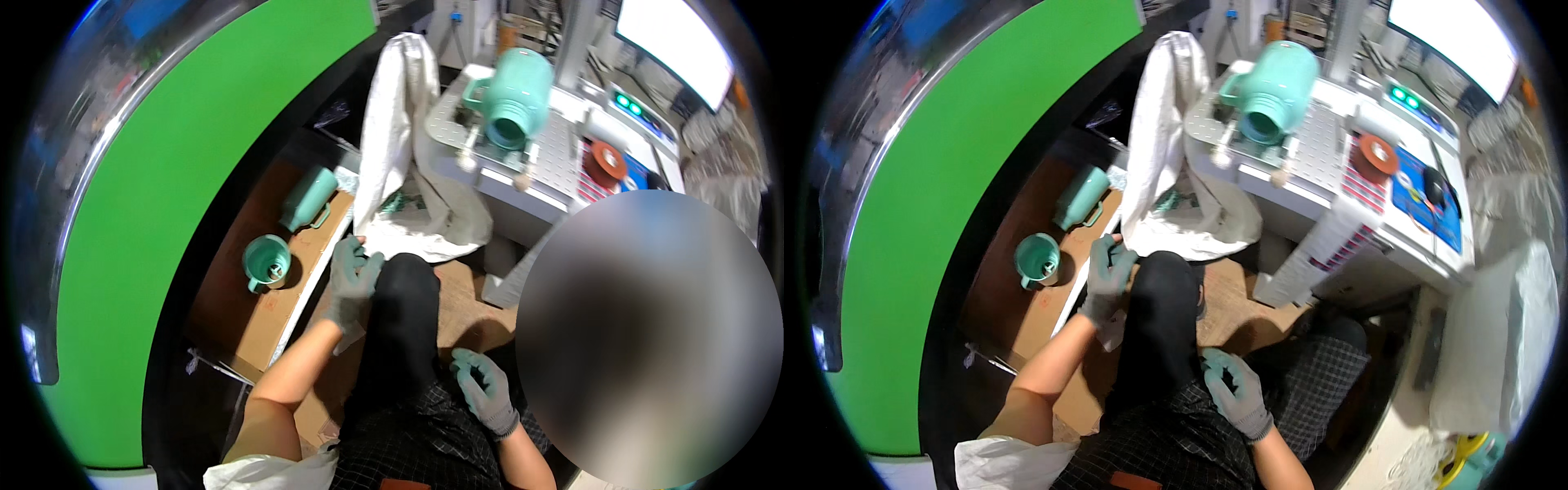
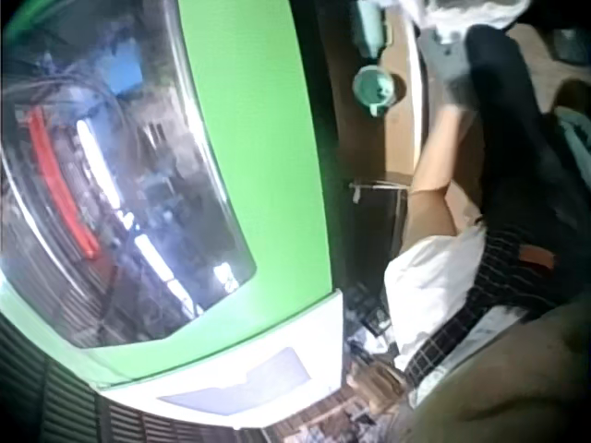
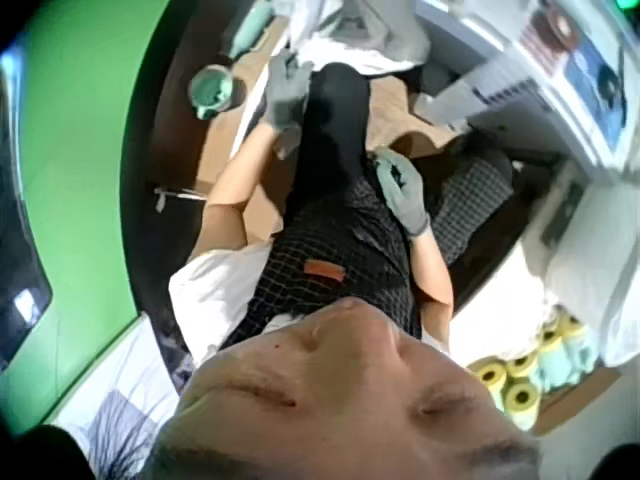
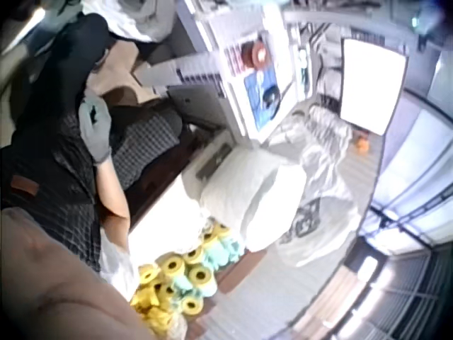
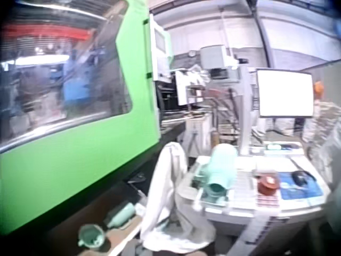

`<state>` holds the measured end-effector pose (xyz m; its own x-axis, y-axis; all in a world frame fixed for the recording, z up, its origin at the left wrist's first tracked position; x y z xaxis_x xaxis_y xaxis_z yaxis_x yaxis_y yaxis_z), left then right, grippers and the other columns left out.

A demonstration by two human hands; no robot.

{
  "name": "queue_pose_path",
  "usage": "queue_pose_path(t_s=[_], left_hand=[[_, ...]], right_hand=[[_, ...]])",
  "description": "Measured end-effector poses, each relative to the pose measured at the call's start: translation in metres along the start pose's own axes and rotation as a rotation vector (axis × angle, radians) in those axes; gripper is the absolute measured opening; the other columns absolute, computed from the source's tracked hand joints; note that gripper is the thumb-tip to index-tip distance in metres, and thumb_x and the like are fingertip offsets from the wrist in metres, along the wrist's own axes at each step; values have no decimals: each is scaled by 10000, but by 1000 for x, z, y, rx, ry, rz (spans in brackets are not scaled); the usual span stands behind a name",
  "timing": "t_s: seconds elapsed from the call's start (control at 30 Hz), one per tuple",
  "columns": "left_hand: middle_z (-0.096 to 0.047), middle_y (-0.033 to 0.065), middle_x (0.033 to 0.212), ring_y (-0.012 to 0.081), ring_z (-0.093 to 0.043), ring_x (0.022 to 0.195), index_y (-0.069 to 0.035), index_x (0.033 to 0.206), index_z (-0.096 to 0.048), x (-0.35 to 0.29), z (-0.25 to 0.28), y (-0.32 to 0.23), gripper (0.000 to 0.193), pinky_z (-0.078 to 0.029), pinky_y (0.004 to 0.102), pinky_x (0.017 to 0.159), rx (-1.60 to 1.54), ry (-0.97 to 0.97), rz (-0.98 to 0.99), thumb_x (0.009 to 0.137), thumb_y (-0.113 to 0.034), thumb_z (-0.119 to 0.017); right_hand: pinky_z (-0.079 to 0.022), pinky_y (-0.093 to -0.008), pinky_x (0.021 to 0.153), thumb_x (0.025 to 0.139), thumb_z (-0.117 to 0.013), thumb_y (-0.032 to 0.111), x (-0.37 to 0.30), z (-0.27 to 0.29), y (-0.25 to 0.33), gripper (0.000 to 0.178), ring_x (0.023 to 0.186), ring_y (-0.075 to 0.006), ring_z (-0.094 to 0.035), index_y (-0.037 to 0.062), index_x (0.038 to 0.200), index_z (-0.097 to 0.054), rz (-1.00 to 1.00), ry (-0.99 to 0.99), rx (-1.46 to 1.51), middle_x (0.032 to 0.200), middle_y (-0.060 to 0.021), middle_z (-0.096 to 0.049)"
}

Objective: The person sits on the floor and assembles teal plastic containers by inserting a clear plastic ring into the neck, applying a label, and screwing on a yellow lid. The person handles the containers one at a time, placing the finished units on a nearby table.

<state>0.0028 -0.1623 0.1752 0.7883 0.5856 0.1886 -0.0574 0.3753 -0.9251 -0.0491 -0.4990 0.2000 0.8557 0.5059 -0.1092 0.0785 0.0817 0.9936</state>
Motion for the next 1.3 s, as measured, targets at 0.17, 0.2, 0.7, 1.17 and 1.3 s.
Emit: queue_pose_path(t_s=[0.17,0.2,0.7,1.17,1.3], left_hand=[[-557,236,1357,430,-494,1278,-15,1376,-538,50,60,120,672,-396,518,1097,825,-43,114,881,-443,-693],[-547,237,1378,429,-498,1289,-27,1398,-522,59,68,145,707,-403,524,1103,894,10,137,864,-460,-686],[-741,156,1155,324,-709,1067,-8,1344,-603,198,90,318,474,-557,383,956,553,-136,240,941,-226,-721],[-537,192,1137,392,-525,1100,-27,997,-667,96,66,16,225,-454,467,935,364,-598,-326,852,-167,-767],[-621,76,1106,326,-574,1025,-173,916,-628,22,43,-126,378,-448,472,867,540,-279,-875,686,-231,-923]], right_hand=[[-531,-350,933,976,-662,92,8,18,-60,277,1032,-212,-678,-63,1204,-674,-203,18,-48,1155,-162,-728],[-529,-348,933,978,-661,90,11,16,-67,253,1011,-203,-673,-68,1175,-678,-207,-2,-61,1139,-158,-730],[-460,-246,668,1011,-636,78,26,20,-97,187,747,-71,-563,-43,1147,-680,-463,-36,-186,846,-5,-661],[-429,-247,676,1030,-605,68,19,14,-72,189,762,-65,-479,-48,1170,-653,-207,-95,-59,937,-21,-649],[-498,-252,779,1042,-580,47,20,21,-26,252,860,-90,-576,-61,1258,-650,-100,-214,45,1073,-60,-687]])
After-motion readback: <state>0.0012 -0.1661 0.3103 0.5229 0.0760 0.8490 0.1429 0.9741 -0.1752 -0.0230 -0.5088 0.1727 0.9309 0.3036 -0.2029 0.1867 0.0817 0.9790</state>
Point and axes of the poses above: each hand's wrist, its own x-axis towards the middle knuckle, its own z-axis out of the back of the hand, y = z × x, the point moved 3 cm from there along x, towards the middle knuckle
